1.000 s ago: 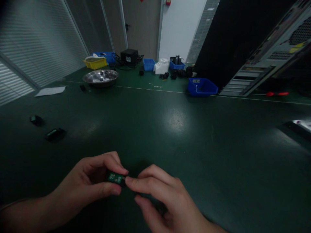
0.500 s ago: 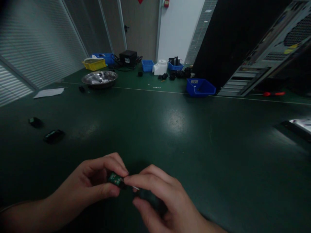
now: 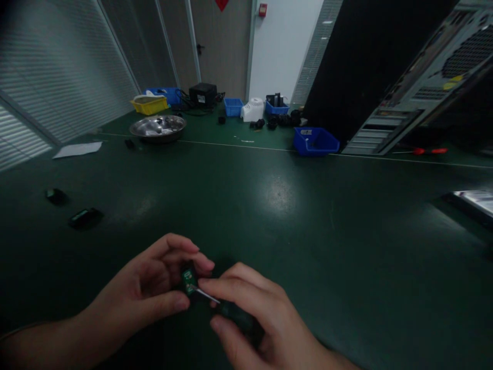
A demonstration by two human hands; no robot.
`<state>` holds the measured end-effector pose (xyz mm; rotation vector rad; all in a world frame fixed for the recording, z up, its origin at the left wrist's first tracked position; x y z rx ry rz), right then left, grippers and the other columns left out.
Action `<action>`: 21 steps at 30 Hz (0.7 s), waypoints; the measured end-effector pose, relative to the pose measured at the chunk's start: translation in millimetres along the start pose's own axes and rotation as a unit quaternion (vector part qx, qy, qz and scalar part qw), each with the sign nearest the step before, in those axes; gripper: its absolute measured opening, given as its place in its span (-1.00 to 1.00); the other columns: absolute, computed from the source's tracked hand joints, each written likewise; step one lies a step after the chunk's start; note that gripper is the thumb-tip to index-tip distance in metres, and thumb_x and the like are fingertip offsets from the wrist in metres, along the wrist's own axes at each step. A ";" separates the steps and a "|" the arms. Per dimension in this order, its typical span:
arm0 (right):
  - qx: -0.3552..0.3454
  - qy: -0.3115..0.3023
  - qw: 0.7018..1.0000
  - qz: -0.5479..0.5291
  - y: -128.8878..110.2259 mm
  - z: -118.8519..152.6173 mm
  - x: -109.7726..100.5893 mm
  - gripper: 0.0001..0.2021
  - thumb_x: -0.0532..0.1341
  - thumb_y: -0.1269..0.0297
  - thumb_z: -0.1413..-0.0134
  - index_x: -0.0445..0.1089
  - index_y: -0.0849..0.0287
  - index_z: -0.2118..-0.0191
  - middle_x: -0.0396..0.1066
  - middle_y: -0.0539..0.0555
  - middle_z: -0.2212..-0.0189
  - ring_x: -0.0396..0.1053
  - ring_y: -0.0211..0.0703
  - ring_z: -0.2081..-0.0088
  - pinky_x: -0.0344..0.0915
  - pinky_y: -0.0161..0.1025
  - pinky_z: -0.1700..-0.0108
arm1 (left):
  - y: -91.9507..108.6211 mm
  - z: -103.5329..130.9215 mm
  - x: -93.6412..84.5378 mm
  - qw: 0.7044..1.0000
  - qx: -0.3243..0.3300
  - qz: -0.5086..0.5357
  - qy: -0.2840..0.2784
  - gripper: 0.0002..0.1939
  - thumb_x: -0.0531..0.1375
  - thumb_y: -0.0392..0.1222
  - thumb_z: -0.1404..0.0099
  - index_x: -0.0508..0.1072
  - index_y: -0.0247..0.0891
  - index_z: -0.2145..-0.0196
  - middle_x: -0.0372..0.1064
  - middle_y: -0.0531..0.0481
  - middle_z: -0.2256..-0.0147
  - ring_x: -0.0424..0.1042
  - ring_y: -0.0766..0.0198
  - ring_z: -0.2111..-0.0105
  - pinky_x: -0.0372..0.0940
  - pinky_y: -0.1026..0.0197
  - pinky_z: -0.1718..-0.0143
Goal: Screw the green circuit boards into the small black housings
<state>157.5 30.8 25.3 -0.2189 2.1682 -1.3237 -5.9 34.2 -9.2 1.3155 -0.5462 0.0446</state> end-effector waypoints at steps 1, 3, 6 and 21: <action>0.002 0.002 1.000 0.002 -0.2 0.1 -0.2 -0.54 0.22 0.55 -0.11 0.37 0.03 -0.11 0.52 0.14 0.18 0.53 -0.06 0.20 0.51 -0.24 0.23 | 0.5 0.0 0.1 1.000 0.003 0.007 0.000 -0.63 0.36 -0.40 -0.14 0.41 -0.17 0.12 0.50 -0.05 0.10 0.47 0.24 0.13 0.33 0.18 0.09; 0.006 0.005 1.000 0.007 -0.8 0.0 -0.3 -0.55 0.23 0.52 -0.12 0.37 0.01 -0.11 0.53 0.13 0.21 0.53 -0.06 0.23 0.52 -0.25 0.26 | 1.5 0.0 -0.2 1.000 0.005 0.011 0.000 -0.68 0.35 -0.41 -0.15 0.45 -0.18 0.16 0.45 -0.07 0.00 0.47 0.24 0.10 0.33 0.18 0.05; 0.008 0.007 1.000 0.018 -1.7 -0.4 0.2 -0.55 0.23 0.51 -0.13 0.37 0.00 -0.12 0.54 0.12 0.22 0.54 -0.06 0.25 0.53 -0.26 0.29 | 2.6 -0.4 -0.9 1.000 -0.007 0.005 0.003 -0.70 0.33 -0.39 -0.19 0.50 -0.14 0.13 0.38 -0.04 -0.09 0.45 0.24 0.03 0.32 0.18 -0.03; 0.005 0.005 1.000 -0.017 -0.9 -6.5 -0.5 -0.49 0.17 0.65 -0.08 0.36 -0.03 -0.08 0.52 0.05 0.17 0.51 -0.17 0.15 0.46 -0.34 0.11 | 6.0 -1.4 5.0 0.999 -0.017 -0.027 -0.032 -0.65 0.24 -0.33 -0.28 0.52 -0.03 0.01 0.53 0.02 0.25 0.39 0.40 0.39 0.34 0.35 0.29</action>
Point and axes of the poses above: each hand's wrist, its own z-axis away from the middle knuckle, its own x-axis out of the palm, y = z × x, the point moved 6 cm from there along -z, towards the middle knuckle
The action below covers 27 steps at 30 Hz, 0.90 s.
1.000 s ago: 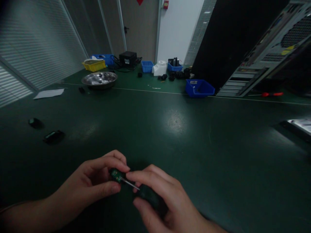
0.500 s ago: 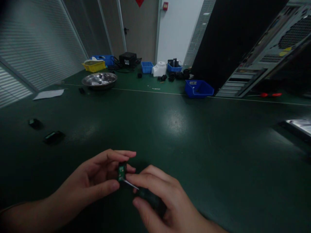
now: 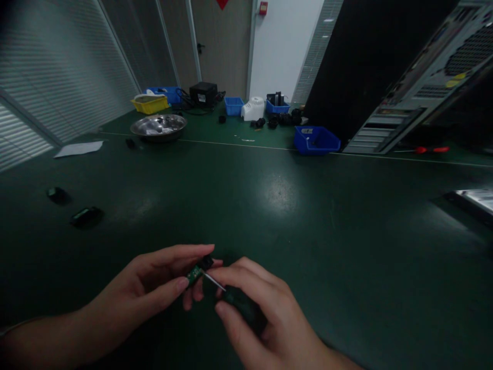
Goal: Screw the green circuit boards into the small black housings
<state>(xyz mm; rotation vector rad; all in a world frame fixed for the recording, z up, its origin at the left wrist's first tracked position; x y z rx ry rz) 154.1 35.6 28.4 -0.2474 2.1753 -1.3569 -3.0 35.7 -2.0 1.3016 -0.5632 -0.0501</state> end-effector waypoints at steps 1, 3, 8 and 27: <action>0.008 -0.001 1.000 0.007 1.5 0.4 0.3 -0.51 0.16 0.63 -0.09 0.36 -0.02 -0.07 0.51 0.05 0.20 0.51 -0.17 0.17 0.45 -0.34 0.13 | -0.8 0.1 -0.9 1.000 -0.001 -0.001 0.005 -0.66 0.25 -0.34 -0.26 0.53 -0.05 0.02 0.53 0.02 0.27 0.38 0.39 0.40 0.33 0.35 0.32; 0.028 0.001 0.999 0.022 6.0 1.4 0.9 -0.53 0.17 0.59 -0.10 0.35 -0.03 -0.08 0.49 0.02 0.24 0.50 -0.18 0.19 0.45 -0.35 0.16 | -3.1 0.5 -2.5 1.000 -0.008 0.000 0.014 -0.68 0.26 -0.35 -0.24 0.56 -0.07 0.06 0.52 0.01 0.29 0.37 0.39 0.42 0.32 0.36 0.36; 0.042 0.007 0.999 0.025 12.6 0.9 1.2 -0.51 0.17 0.57 -0.11 0.30 -0.12 -0.08 0.47 -0.05 0.25 0.48 -0.21 0.15 0.43 -0.39 0.16 | -7.7 2.7 -3.5 0.999 -0.028 0.019 0.023 -0.69 0.28 -0.39 -0.22 0.60 -0.06 0.13 0.52 0.05 0.36 0.36 0.43 0.46 0.29 0.41 0.39; -0.022 -0.003 1.000 0.018 7.5 2.0 0.4 -0.45 0.21 0.61 -0.05 0.34 -0.06 -0.11 0.51 0.05 0.15 0.50 -0.15 0.15 0.46 -0.37 0.26 | -2.7 2.0 -9.6 0.994 -0.039 -0.082 0.059 -0.78 0.27 -0.31 -0.21 0.61 -0.09 0.21 0.44 0.07 0.32 0.37 0.31 0.29 0.25 0.34 0.26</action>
Point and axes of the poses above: each hand's wrist, its own z-axis away from the middle knuckle, its own x-axis out of the palm, y = z × x, the point moved 6 cm from there along -z, towards the middle knuckle
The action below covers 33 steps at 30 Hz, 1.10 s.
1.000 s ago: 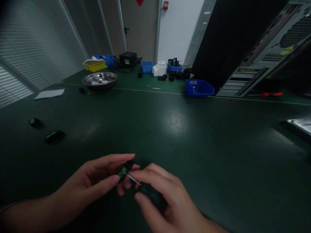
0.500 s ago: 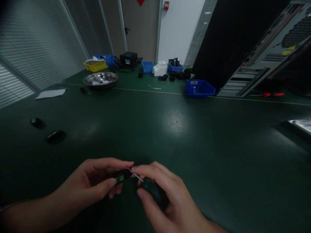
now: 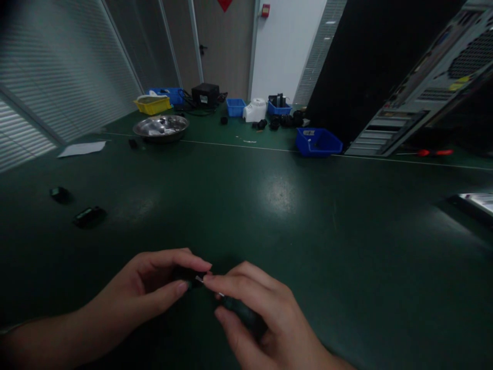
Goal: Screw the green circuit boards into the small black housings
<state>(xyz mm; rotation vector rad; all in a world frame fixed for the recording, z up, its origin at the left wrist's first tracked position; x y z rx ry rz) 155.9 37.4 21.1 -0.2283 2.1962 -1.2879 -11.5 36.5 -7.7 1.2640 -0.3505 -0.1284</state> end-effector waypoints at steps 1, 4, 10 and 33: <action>0.003 0.001 1.000 0.001 0.7 0.2 -0.7 -0.46 0.21 0.61 -0.05 0.35 -0.06 -0.11 0.51 0.06 0.15 0.50 -0.15 0.14 0.46 -0.36 0.26 | -0.3 -0.1 0.0 1.000 -0.003 0.001 -0.001 -0.78 0.27 -0.31 -0.20 0.61 -0.10 0.22 0.42 0.07 0.34 0.36 0.32 0.32 0.23 0.35 0.29; 0.012 0.001 1.000 0.001 0.8 0.1 -0.8 -0.47 0.20 0.63 -0.05 0.38 -0.06 -0.08 0.51 0.06 0.17 0.51 -0.14 0.17 0.46 -0.34 0.25 | -0.9 0.6 -0.2 1.000 -0.008 0.002 -0.004 -0.79 0.26 -0.33 -0.19 0.62 -0.12 0.23 0.41 0.08 0.37 0.33 0.35 0.36 0.21 0.36 0.33; 0.011 0.033 0.999 0.000 -3.4 -0.7 -1.8 -0.42 0.18 0.68 -0.03 0.37 -0.12 -0.08 0.51 0.02 0.21 0.51 -0.19 0.30 0.46 -0.36 0.29 | -2.3 0.2 -0.2 1.000 -0.010 0.003 -0.008 -0.80 0.25 -0.28 -0.23 0.59 -0.12 0.19 0.49 0.05 0.28 0.40 0.29 0.25 0.25 0.29 0.20; 0.005 0.022 1.000 -0.019 -5.6 1.4 1.3 -0.44 0.19 0.68 -0.03 0.38 -0.05 -0.08 0.51 0.09 0.17 0.51 -0.12 0.22 0.48 -0.29 0.24 | -3.8 -2.9 3.6 0.999 -0.022 0.039 -0.020 -0.77 0.35 -0.31 -0.13 0.45 -0.24 0.24 0.38 0.09 0.38 0.31 0.39 0.42 0.25 0.32 0.38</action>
Point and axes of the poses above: each hand's wrist, its own z-axis away from the middle knuckle, its own x-axis out of the palm, y = z × x, the point moved 6 cm from there along -z, towards the middle knuckle
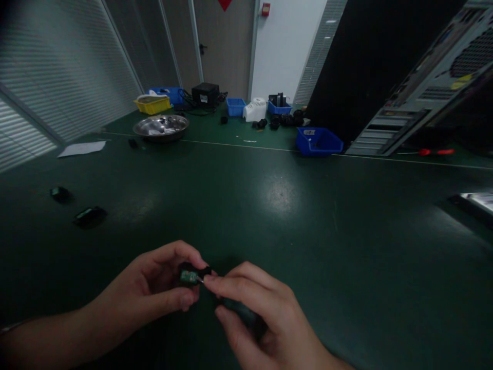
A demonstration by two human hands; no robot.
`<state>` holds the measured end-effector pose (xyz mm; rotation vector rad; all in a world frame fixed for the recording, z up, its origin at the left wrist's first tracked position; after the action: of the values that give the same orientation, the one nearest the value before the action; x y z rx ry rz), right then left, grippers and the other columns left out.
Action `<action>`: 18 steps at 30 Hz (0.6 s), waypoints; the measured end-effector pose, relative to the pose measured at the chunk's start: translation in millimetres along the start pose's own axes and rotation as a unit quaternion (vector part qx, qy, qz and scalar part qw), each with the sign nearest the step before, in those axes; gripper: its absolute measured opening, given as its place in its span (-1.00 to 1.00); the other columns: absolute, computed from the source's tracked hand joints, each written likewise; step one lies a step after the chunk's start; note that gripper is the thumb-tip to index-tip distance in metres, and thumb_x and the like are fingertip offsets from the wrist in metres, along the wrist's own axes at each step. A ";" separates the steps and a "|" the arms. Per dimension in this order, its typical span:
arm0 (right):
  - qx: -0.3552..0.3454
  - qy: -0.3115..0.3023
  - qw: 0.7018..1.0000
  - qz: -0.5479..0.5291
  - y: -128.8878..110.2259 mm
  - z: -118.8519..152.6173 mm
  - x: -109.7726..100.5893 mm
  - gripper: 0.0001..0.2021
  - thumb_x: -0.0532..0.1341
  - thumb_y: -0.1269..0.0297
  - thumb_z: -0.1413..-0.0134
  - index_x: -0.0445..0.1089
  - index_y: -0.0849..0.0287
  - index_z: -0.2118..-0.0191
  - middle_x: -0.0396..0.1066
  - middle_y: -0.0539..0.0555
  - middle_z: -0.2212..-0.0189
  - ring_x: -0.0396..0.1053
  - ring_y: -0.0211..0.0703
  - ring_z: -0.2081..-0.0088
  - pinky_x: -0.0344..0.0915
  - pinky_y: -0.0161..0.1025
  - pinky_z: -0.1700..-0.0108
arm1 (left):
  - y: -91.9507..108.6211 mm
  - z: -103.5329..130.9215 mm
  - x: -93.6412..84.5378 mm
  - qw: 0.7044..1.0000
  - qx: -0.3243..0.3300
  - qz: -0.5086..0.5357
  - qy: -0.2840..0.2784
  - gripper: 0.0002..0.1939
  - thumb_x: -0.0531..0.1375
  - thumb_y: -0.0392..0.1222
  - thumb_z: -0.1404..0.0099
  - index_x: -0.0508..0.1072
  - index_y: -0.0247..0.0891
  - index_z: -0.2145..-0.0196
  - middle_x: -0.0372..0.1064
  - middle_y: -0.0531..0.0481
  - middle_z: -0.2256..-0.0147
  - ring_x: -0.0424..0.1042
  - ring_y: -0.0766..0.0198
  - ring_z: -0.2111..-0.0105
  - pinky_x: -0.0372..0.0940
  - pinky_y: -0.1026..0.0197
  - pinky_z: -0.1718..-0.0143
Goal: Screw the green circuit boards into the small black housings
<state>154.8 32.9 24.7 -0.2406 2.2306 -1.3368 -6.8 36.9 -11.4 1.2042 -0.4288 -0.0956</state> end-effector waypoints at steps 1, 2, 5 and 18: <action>0.004 -0.005 1.000 0.001 0.1 -0.4 0.1 -0.45 0.19 0.68 -0.04 0.39 -0.04 -0.08 0.51 0.09 0.18 0.51 -0.13 0.22 0.48 -0.28 0.24 | 0.1 0.2 -0.2 1.000 -0.002 -0.002 0.003 -0.77 0.34 -0.31 -0.14 0.44 -0.24 0.23 0.37 0.09 0.39 0.31 0.38 0.42 0.26 0.32 0.38; 0.005 -0.011 1.000 0.000 0.2 -0.7 0.2 -0.46 0.19 0.68 -0.05 0.40 -0.03 -0.07 0.51 0.09 0.19 0.51 -0.13 0.22 0.48 -0.29 0.24 | 0.2 0.4 -0.1 1.000 -0.005 -0.006 0.004 -0.79 0.33 -0.31 -0.15 0.44 -0.25 0.23 0.37 0.09 0.39 0.32 0.37 0.42 0.26 0.31 0.37; 0.018 -0.027 0.999 -0.001 2.2 -1.5 0.0 -0.50 0.18 0.65 -0.07 0.41 0.02 -0.08 0.50 0.10 0.23 0.50 -0.15 0.25 0.47 -0.28 0.25 | 0.4 0.8 0.7 1.000 -0.010 -0.017 0.002 -0.82 0.30 -0.29 -0.19 0.44 -0.25 0.22 0.36 0.09 0.39 0.33 0.36 0.41 0.28 0.30 0.36; 0.020 -0.024 0.999 0.006 4.8 -3.6 0.8 -0.57 0.19 0.63 -0.06 0.44 0.05 0.01 0.49 0.11 0.26 0.49 -0.14 0.26 0.46 -0.27 0.24 | 1.3 2.2 -1.3 0.999 0.007 -0.032 0.017 -0.85 0.33 -0.27 -0.17 0.47 -0.25 0.27 0.34 0.10 0.44 0.30 0.39 0.46 0.26 0.35 0.42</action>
<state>152.8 37.7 21.7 -0.2418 2.1604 -1.3548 -9.0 35.8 -9.9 1.2318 -0.3621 -0.1265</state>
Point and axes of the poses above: each hand's wrist, its own z-axis away from the middle knuckle, its own x-axis out of the palm, y = z × x, the point moved 6 cm from there along -z, towards the middle knuckle
